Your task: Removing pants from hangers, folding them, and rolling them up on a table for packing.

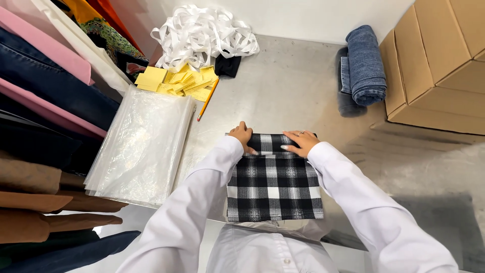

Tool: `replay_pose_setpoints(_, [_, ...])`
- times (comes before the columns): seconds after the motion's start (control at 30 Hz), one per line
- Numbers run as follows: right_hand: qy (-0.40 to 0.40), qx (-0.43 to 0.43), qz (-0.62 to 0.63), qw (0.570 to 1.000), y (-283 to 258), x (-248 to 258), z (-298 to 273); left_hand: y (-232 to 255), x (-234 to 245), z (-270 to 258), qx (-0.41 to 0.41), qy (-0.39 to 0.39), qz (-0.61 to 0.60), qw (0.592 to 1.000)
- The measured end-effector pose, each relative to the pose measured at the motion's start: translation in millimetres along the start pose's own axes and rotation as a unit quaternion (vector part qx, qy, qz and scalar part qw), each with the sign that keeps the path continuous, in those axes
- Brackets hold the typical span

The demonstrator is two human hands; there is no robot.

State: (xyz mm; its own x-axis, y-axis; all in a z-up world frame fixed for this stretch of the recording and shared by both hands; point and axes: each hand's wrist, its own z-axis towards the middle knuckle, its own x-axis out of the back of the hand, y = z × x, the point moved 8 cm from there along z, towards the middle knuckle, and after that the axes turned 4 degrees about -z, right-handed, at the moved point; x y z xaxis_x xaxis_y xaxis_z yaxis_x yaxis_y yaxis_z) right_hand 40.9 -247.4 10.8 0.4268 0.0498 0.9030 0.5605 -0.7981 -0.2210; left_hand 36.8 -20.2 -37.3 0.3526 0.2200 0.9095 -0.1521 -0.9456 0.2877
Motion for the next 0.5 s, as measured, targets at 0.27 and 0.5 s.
replay_pose_setpoints(0.27, [0.189, 0.000, -0.037, 0.981, -19.3, 18.9, -11.8, 44.5, 46.0, -33.4, -0.097, 0.253, 0.158, 0.949])
replay_pose_setpoints(0.5, [0.445, 0.114, -0.208, 0.864, -37.6, -11.7, -36.6, 62.7, 26.7, -87.7, -0.130, 0.187, 0.145, 0.963])
